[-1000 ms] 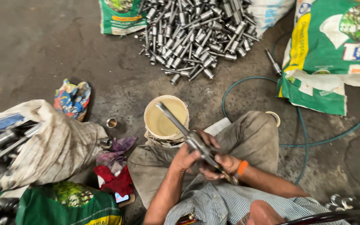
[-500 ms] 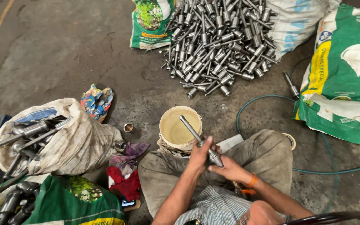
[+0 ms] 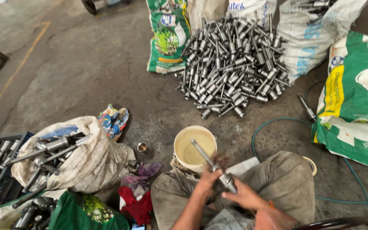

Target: The person sits on the floor and repeatedly cleans cylindrical metal parts. They insert each part into a handheld pneumatic tool, activate it to spray liquid from a bucket, and then place the cleaned part into a green crate.

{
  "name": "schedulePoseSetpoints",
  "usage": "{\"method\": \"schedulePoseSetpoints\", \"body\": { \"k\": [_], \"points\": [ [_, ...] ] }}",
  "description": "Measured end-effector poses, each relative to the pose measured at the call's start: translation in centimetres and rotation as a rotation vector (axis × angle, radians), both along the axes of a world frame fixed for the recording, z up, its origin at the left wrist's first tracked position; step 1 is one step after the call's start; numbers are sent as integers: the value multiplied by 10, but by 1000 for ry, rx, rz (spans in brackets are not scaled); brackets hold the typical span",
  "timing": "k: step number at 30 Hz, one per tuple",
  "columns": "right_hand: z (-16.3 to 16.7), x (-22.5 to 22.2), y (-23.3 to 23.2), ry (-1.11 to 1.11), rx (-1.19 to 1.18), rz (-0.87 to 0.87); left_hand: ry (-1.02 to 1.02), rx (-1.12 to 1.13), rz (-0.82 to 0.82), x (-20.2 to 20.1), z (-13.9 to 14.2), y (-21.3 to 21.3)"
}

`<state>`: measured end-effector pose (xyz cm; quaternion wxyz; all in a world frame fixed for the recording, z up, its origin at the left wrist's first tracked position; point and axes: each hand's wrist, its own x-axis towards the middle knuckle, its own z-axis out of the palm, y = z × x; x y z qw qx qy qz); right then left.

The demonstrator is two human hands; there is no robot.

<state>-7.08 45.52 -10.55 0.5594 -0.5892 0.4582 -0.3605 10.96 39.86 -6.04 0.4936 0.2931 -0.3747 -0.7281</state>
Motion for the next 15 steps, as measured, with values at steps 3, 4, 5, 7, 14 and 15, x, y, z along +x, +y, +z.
{"method": "schedulePoseSetpoints", "body": {
  "k": [3,4,5,7,14,15],
  "points": [
    [0,8,-4,177,-22,-76,208,207,25,-16,-12,-1],
    [1,6,-7,231,67,-121,113,232,87,-15,-15,0],
    [3,2,-11,285,153,-169,17,253,145,-11,-18,0],
    [5,-5,-15,228,12,-216,-58,172,55,12,-19,2],
    [-4,17,5,194,20,-25,132,-84,-103,21,0,8],
    [-6,22,3,219,13,-60,157,5,-44,13,2,9]
  ]
}}
